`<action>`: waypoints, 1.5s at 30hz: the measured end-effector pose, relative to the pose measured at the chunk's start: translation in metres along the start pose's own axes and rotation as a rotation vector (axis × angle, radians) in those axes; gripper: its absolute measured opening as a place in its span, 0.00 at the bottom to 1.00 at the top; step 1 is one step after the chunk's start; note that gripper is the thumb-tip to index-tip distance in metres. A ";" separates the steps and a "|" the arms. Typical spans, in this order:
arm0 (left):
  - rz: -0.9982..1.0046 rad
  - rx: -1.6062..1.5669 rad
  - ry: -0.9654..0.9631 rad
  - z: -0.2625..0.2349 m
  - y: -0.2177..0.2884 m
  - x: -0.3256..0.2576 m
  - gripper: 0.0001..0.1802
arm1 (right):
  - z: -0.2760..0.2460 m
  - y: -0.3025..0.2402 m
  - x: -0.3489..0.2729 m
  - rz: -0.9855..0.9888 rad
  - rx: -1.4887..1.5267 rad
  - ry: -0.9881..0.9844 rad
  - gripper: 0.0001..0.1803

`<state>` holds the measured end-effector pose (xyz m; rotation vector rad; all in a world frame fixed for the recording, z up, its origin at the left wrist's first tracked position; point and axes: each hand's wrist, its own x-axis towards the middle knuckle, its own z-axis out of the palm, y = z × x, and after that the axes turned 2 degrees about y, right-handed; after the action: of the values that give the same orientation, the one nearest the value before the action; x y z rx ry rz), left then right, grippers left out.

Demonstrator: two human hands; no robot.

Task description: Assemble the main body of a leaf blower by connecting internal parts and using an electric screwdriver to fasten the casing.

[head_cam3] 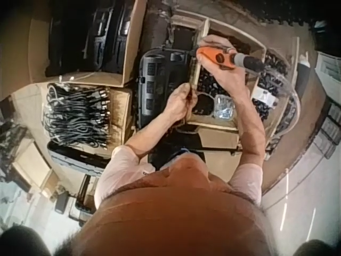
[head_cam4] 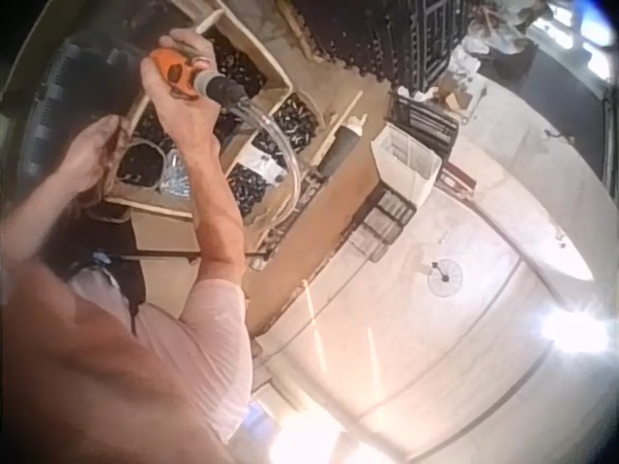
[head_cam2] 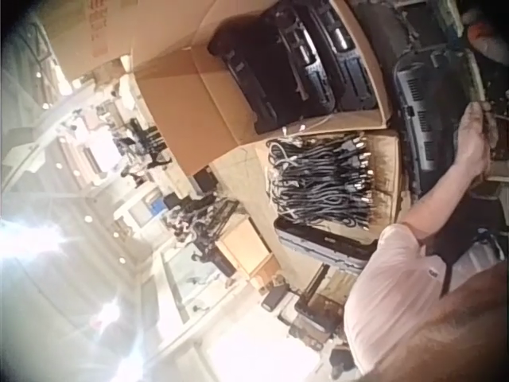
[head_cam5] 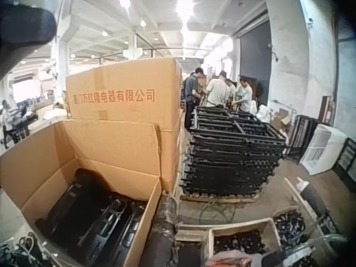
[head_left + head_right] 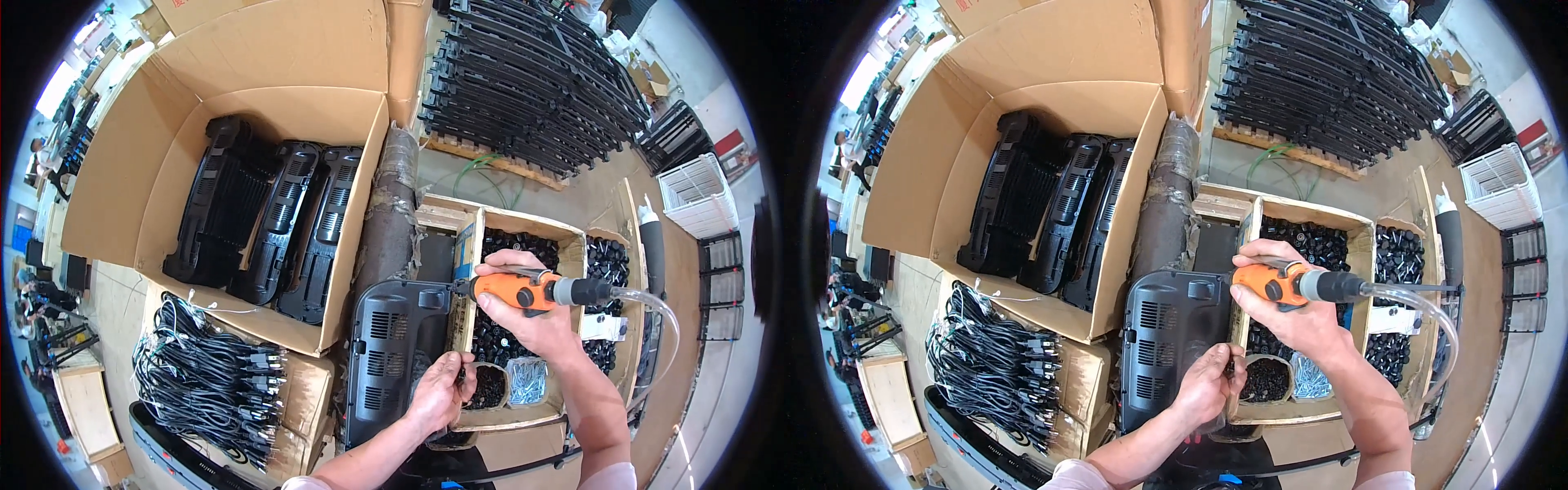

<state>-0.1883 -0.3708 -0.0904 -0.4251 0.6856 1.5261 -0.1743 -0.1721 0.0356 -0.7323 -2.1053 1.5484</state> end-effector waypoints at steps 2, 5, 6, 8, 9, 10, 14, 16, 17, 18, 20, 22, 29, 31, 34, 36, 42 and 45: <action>0.039 -0.003 -0.001 0.003 0.003 0.000 0.17 | 0.000 0.003 0.000 -0.012 -0.055 -0.020 0.25; 0.066 0.017 -0.012 0.008 0.007 -0.003 0.18 | 0.004 0.013 -0.004 0.038 0.004 0.015 0.25; 0.042 0.063 -0.012 0.007 0.006 -0.003 0.18 | 0.005 0.019 -0.004 -0.020 -0.030 0.010 0.24; 0.023 0.105 -0.007 0.001 0.008 -0.003 0.17 | 0.008 0.021 -0.003 -0.057 -0.098 -0.011 0.24; 0.019 0.122 -0.044 -0.004 0.008 -0.001 0.18 | 0.009 0.021 -0.002 -0.094 -0.166 -0.027 0.24; 0.012 0.137 -0.081 -0.007 0.007 -0.001 0.18 | 0.011 0.016 -0.002 -0.089 -0.214 -0.047 0.22; 0.072 0.051 -0.103 -0.011 0.002 0.002 0.17 | 0.019 0.021 0.003 -0.061 -0.179 -0.062 0.18; 0.059 0.084 -0.111 -0.009 0.001 0.001 0.17 | 0.019 0.024 0.005 -0.056 -0.171 -0.074 0.18; 0.052 0.101 -0.115 -0.009 0.002 0.001 0.17 | 0.018 0.023 0.006 -0.048 -0.162 -0.079 0.18; 0.059 0.100 -0.117 -0.009 0.002 0.000 0.17 | 0.018 0.020 0.006 -0.076 -0.192 -0.104 0.18; 0.032 0.120 -0.112 -0.010 0.001 0.000 0.17 | 0.018 0.023 0.004 -0.070 -0.170 -0.096 0.18; 0.037 0.128 -0.140 -0.016 0.003 0.000 0.17 | 0.017 0.018 0.005 0.006 -0.138 -0.121 0.16; 0.101 0.075 -0.031 -0.013 -0.001 -0.001 0.16 | 0.019 0.020 0.003 -0.014 -0.138 -0.122 0.16; 0.094 0.098 -0.050 -0.014 -0.001 0.000 0.16 | 0.020 0.019 0.004 0.027 -0.158 -0.132 0.16; 0.095 0.129 -0.077 -0.010 0.001 0.000 0.16 | 0.019 0.022 0.004 0.014 -0.130 -0.127 0.15; 0.117 0.146 -0.083 -0.003 0.004 -0.006 0.17 | 0.019 0.017 0.002 0.004 -0.107 -0.115 0.15; 0.122 0.370 -0.087 -0.003 0.018 -0.001 0.17 | 0.022 0.021 0.007 0.061 -0.050 -0.082 0.21; 0.170 0.290 -0.081 0.001 0.024 -0.004 0.17 | 0.020 0.016 0.005 0.121 0.029 -0.100 0.27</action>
<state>-0.2113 -0.3727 -0.0829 -0.0873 0.8818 1.5632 -0.1880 -0.1792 0.0149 -0.8007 -2.1403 1.7084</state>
